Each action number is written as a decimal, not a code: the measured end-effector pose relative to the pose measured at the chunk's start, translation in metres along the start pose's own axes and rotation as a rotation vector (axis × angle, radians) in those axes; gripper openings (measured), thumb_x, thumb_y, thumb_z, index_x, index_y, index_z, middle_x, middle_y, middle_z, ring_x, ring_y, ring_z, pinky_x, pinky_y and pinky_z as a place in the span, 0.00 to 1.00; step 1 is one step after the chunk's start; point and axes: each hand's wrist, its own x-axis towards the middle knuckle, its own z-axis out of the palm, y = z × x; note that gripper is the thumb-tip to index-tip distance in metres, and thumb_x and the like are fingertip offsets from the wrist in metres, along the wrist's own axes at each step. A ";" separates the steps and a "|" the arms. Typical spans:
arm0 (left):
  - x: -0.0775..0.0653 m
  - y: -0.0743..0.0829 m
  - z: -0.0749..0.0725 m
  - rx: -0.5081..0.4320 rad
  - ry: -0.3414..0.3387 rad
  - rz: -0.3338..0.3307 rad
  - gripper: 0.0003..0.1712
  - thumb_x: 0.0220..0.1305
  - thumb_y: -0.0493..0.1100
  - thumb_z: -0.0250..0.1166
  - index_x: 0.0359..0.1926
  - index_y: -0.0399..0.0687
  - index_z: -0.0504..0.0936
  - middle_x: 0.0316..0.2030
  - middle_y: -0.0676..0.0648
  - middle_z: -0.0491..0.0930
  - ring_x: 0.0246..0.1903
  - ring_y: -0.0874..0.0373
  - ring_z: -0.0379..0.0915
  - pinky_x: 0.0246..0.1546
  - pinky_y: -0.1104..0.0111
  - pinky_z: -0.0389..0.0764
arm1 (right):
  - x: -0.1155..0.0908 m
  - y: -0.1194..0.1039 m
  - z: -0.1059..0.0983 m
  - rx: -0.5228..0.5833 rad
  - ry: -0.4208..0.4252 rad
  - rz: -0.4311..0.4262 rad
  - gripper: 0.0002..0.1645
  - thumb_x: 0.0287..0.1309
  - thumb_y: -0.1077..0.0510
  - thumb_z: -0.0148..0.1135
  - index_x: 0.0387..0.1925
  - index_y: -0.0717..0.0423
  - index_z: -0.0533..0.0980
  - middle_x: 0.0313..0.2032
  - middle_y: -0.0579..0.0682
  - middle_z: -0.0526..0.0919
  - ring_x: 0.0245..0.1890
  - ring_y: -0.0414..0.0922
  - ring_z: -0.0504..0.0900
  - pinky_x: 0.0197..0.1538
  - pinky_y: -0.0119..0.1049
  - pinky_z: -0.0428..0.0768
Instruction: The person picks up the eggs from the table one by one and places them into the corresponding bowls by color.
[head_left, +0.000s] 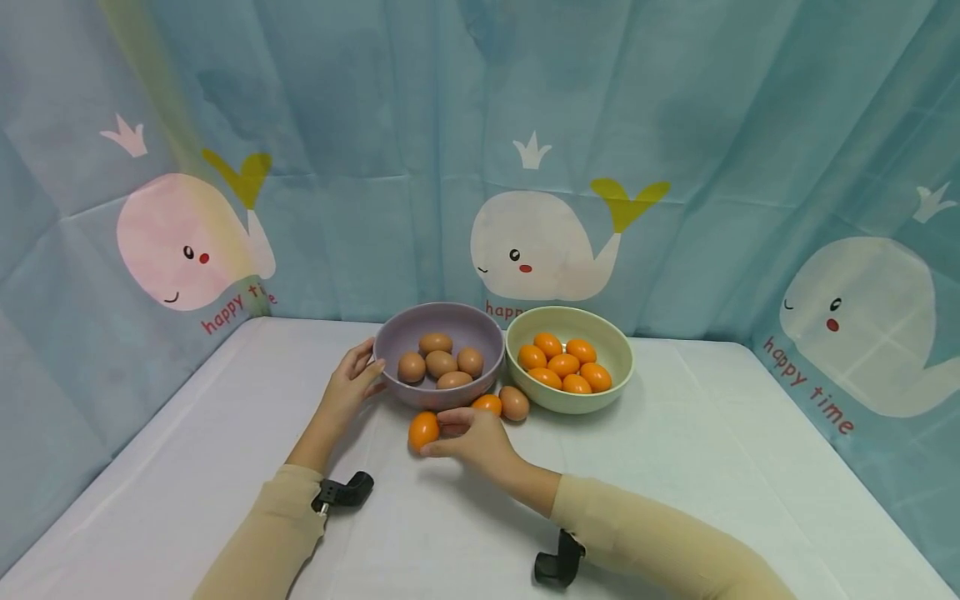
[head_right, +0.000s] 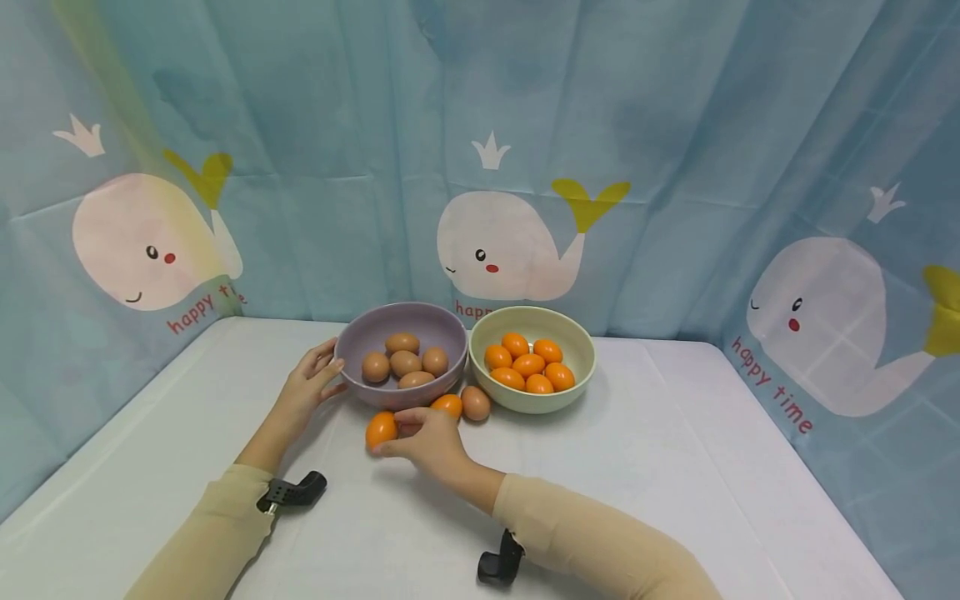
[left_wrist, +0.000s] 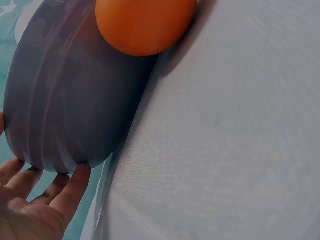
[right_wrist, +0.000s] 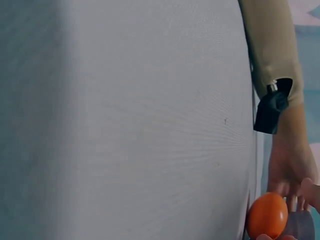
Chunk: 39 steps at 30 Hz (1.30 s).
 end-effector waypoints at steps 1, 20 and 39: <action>0.000 0.000 0.000 0.000 0.000 0.001 0.36 0.78 0.42 0.51 0.78 0.38 0.47 0.79 0.39 0.47 0.76 0.43 0.50 0.61 0.65 0.80 | 0.001 0.001 0.001 -0.005 0.003 -0.002 0.32 0.45 0.59 0.80 0.52 0.68 0.80 0.46 0.61 0.88 0.48 0.52 0.87 0.52 0.38 0.86; -0.001 0.002 -0.001 -0.012 -0.001 0.003 0.36 0.78 0.42 0.50 0.78 0.38 0.47 0.79 0.39 0.47 0.76 0.42 0.49 0.64 0.60 0.78 | 0.015 -0.005 0.023 -0.081 0.072 0.030 0.28 0.46 0.61 0.78 0.49 0.68 0.81 0.46 0.58 0.87 0.43 0.44 0.82 0.47 0.35 0.84; -0.001 0.001 0.000 -0.009 -0.003 -0.006 0.36 0.78 0.43 0.51 0.78 0.39 0.47 0.78 0.39 0.47 0.76 0.42 0.49 0.60 0.68 0.80 | 0.002 -0.009 -0.003 -0.046 0.045 0.104 0.26 0.47 0.59 0.78 0.49 0.63 0.83 0.47 0.54 0.87 0.44 0.42 0.83 0.49 0.35 0.85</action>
